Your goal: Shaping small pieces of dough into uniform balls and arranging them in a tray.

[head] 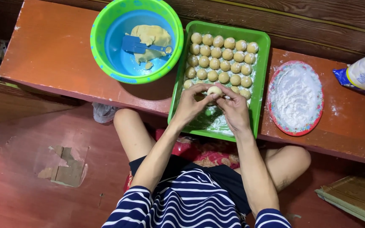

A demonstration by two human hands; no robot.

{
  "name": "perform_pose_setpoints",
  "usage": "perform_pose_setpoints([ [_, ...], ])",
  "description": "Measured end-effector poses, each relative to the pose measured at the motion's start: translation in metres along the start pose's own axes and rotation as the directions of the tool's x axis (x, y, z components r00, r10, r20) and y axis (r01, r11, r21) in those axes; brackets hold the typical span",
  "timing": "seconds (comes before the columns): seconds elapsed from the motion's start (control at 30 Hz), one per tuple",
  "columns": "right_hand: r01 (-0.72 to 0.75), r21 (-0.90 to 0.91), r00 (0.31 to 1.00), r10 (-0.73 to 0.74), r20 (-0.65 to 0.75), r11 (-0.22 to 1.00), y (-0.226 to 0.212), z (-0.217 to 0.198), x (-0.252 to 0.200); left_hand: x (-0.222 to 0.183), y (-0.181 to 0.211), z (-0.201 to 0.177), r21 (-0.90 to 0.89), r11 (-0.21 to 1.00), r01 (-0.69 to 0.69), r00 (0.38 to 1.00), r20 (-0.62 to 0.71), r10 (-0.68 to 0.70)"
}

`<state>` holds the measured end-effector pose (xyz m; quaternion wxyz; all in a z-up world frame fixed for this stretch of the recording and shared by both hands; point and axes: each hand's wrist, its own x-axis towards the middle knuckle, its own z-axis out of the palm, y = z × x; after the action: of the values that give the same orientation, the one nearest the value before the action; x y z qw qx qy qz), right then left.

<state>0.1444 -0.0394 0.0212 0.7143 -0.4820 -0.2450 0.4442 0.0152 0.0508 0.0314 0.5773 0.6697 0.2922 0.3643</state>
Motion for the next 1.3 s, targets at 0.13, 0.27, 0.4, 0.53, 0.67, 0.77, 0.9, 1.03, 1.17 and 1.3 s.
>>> perform_pose_setpoints([
  [0.13, 0.076, -0.193, 0.997, -0.079, -0.006, 0.978, 0.002, -0.003, 0.000, 0.000, -0.003, 0.000, 0.015, 0.999, -0.031, 0.999, -0.010, 0.031],
  [0.27, 0.107, -0.258, 0.993, -0.115, -0.014, 0.960, 0.002, -0.002, -0.002, 0.001, -0.013, -0.001, 0.055, 0.994, -0.094, 0.993, -0.068, 0.097],
  [0.4, 0.120, -0.251, 0.988, -0.140, -0.065, 0.960, 0.011, -0.009, 0.002, -0.001, -0.008, 0.000, 0.016, 0.996, -0.092, 0.991, -0.099, 0.093],
  [0.53, 0.183, -0.376, 0.975, -0.216, -0.049, 0.909, 0.006, -0.011, 0.004, 0.000, 0.013, 0.002, -0.112, 0.986, 0.126, 0.990, -0.045, -0.132],
  [0.67, 0.190, -0.342, 0.978, -0.206, -0.013, 0.920, 0.001, 0.000, -0.002, -0.003, 0.002, 0.002, -0.120, 0.985, 0.121, 0.987, -0.090, -0.132],
  [0.77, 0.163, -0.388, 0.983, -0.181, -0.011, 0.907, 0.012, -0.009, 0.001, -0.008, 0.021, 0.004, -0.249, 0.939, 0.237, 0.956, -0.110, -0.271],
  [0.9, 0.237, -0.422, 0.965, -0.262, 0.000, 0.875, 0.006, -0.008, 0.002, 0.001, 0.016, 0.001, -0.215, 0.948, 0.236, 0.968, -0.030, -0.248],
  [1.03, 0.296, -0.477, 0.946, -0.323, 0.025, 0.828, 0.004, -0.006, 0.000, -0.003, 0.011, 0.001, -0.170, 0.951, 0.258, 0.965, -0.001, -0.262],
  [1.17, 0.261, -0.409, 0.963, -0.265, 0.047, 0.874, 0.007, 0.000, -0.003, -0.006, 0.016, -0.006, -0.236, 0.928, 0.290, 0.949, -0.055, -0.310],
  [1.3, 0.191, -0.447, 0.982, -0.175, 0.078, 0.874, 0.006, 0.002, -0.003, -0.006, 0.014, -0.005, -0.321, 0.891, 0.322, 0.936, -0.033, -0.351],
])
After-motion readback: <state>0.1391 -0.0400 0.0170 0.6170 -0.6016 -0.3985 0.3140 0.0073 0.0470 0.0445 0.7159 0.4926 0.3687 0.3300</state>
